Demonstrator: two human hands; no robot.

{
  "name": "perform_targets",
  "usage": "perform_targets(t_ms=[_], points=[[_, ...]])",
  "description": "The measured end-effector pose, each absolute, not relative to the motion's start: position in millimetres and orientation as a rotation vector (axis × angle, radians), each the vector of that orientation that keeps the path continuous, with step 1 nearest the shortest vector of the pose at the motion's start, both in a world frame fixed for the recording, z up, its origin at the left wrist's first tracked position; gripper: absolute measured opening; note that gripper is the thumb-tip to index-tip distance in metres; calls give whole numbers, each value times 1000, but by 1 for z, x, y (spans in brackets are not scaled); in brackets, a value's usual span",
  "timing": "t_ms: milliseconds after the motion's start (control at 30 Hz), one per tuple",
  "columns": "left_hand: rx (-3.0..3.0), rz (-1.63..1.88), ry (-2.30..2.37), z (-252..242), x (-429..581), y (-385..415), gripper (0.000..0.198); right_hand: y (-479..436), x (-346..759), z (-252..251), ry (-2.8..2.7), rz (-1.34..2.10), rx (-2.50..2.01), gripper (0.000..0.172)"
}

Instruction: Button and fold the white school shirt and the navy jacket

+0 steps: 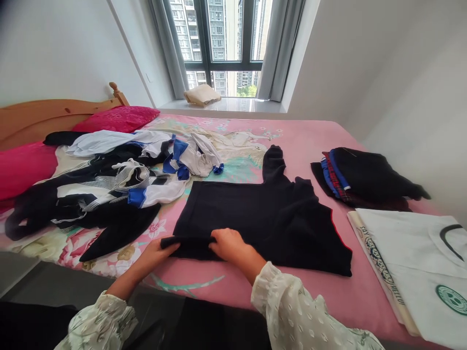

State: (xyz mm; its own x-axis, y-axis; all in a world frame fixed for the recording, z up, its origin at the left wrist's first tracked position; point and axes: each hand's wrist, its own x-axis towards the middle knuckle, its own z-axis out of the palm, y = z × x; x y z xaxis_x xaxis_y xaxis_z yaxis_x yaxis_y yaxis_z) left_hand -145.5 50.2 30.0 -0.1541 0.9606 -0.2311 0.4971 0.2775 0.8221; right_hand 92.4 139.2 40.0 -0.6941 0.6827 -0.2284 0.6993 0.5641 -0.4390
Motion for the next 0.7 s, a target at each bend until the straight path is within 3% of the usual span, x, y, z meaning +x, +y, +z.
perform_targets(t_ms=[100, 233, 300, 367, 433, 500, 600, 700], points=[[1259, 698, 1866, 25, -149, 60, 34, 152, 100, 33, 2658, -782, 1413, 30], [1433, 542, 2169, 26, -151, 58, 46, 162, 124, 29, 2594, -743, 1557, 22], [1634, 661, 2393, 28, -141, 53, 49, 158, 130, 31, 2658, -652, 1650, 16], [2007, 874, 2363, 30, -122, 48, 41, 145, 128, 33, 2831, -540, 1707, 14], [2444, 885, 2019, 27, -99, 44, 37, 125, 121, 31, 3054, -499, 1643, 20], [2682, 660, 1727, 19, -81, 43, 40, 107, 119, 22, 3216, -504, 1465, 28], [2675, 380, 1778, 1, -75, 44, 53, 97, 137, -2, 3251, -405, 1207, 47], [2568, 275, 1922, -9, -82, 48, 64, 106, 174, -16, 3035, -328, 1355, 63]])
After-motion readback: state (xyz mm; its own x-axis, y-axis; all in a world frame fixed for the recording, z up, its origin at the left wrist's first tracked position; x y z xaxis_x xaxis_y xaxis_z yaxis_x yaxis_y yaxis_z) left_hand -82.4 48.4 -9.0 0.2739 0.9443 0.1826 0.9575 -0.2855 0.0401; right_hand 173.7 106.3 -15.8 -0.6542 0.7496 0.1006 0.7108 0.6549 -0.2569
